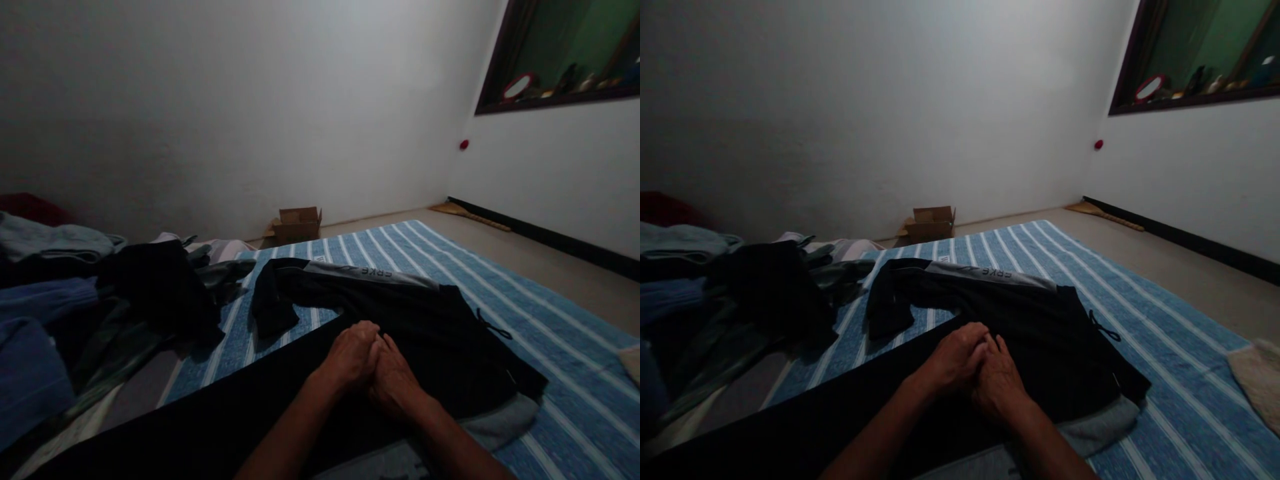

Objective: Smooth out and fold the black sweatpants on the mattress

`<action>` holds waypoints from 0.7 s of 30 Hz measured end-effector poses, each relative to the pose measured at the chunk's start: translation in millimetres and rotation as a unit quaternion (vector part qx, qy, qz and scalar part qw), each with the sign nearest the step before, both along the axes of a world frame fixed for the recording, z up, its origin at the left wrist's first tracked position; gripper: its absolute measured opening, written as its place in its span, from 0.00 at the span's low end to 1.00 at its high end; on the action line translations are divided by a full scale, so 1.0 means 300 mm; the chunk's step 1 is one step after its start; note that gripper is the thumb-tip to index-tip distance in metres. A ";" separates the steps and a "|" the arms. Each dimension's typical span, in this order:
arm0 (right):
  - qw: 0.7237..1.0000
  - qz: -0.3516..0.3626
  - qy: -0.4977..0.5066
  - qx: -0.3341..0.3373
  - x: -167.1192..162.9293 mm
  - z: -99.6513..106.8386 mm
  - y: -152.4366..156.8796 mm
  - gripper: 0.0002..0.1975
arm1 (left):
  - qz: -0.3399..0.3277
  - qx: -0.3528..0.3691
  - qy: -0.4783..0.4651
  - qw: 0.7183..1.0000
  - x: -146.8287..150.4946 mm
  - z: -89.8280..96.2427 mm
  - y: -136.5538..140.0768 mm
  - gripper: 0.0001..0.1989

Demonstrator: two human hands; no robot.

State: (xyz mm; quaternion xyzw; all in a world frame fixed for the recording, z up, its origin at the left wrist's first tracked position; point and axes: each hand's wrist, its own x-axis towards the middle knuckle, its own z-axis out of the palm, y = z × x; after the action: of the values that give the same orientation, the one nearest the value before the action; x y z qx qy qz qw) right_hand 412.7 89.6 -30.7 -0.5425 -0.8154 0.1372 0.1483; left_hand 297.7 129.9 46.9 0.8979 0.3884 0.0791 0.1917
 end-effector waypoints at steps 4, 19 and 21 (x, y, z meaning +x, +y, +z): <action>0.998 -0.017 0.058 0.019 -0.003 0.025 -0.001 0.29 | -0.015 -0.010 -0.083 0.996 0.116 -0.086 0.099 0.11; 0.993 -0.064 0.070 -0.076 0.163 0.205 0.032 0.14 | 0.013 -0.042 -0.296 0.954 0.090 -0.233 0.132 0.08; 0.992 -0.116 0.029 -0.042 0.231 0.235 0.106 0.15 | -0.008 -0.022 -0.273 0.962 0.096 -0.237 0.127 0.08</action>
State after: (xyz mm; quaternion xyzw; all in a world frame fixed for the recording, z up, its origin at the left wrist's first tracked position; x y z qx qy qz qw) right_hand 482.1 121.4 39.9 -0.6352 -0.7356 0.1689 0.1641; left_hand 326.6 168.0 -24.2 0.8407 0.3160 0.3114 0.3107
